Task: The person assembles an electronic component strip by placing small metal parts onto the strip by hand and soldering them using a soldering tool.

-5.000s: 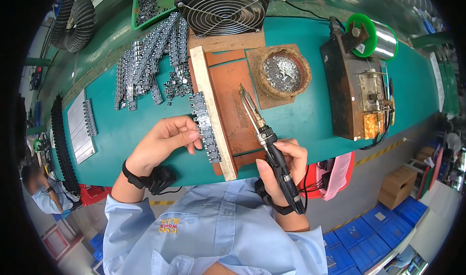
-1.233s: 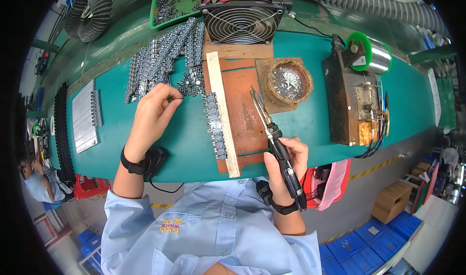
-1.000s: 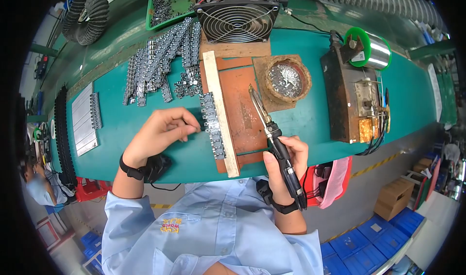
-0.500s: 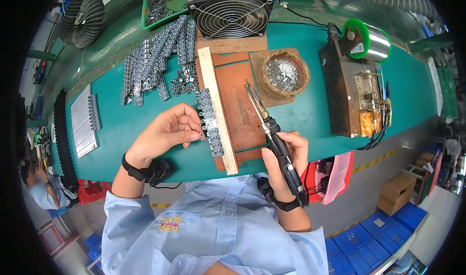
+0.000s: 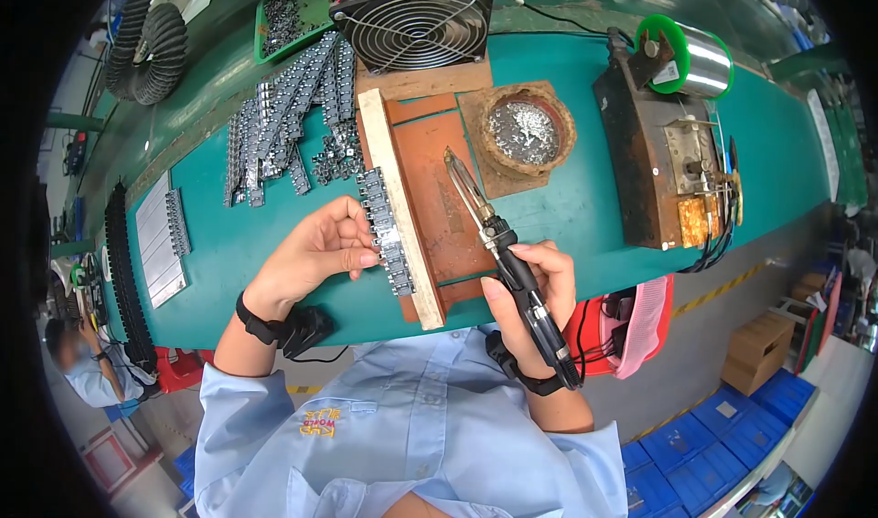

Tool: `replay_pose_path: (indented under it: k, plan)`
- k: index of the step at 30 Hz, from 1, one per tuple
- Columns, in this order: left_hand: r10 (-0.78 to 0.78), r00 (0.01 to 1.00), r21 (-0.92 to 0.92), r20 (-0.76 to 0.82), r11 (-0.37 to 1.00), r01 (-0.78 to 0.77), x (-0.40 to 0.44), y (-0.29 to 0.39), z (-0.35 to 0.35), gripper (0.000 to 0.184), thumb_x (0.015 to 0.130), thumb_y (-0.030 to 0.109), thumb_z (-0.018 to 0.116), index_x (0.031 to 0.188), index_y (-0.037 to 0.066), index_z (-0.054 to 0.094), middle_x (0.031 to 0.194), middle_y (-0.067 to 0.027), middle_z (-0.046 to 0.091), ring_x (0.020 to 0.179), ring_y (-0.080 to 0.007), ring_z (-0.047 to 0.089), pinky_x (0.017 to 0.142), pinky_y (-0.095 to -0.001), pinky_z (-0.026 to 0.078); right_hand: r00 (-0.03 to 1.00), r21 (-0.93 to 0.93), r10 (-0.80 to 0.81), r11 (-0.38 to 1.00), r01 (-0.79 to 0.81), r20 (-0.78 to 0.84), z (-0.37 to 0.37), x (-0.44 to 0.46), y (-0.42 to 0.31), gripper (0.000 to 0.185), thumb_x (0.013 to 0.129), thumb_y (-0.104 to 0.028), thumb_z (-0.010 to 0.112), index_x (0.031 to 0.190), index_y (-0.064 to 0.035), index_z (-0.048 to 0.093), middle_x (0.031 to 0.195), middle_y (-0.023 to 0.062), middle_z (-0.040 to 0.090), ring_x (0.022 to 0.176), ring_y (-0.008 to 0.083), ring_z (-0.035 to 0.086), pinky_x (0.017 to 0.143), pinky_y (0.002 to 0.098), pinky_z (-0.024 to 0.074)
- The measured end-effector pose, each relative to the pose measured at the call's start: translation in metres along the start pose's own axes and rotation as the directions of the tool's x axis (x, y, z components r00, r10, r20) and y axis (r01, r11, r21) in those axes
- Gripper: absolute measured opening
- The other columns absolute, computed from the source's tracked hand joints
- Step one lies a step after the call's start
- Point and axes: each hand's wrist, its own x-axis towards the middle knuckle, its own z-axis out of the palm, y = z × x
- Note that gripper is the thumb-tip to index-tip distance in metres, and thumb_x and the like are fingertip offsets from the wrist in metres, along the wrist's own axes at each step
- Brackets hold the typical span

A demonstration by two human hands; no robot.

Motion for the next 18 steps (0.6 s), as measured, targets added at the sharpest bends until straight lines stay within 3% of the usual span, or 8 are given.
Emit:
replay_pose_path:
  k: [18]
  plan:
    - [0.007,1.000,0.022,-0.017,1.000,-0.007,-0.0008,0.0004,-0.0014,0.021,0.080,-0.003,0.058,0.090,0.007,0.043,0.086,-0.0009,0.054,0.079,-0.0077,0.055,0.061,-0.0188,0.042,1.000,-0.018,-0.018,1.000,0.019,0.026,-0.0032,0.0012,0.0018,0.037,0.075,-0.017,0.065,0.102,-0.0046,0.044,0.078,0.0028,0.040,0.066,0.0098,0.039,0.062,0.0226,0.0320]
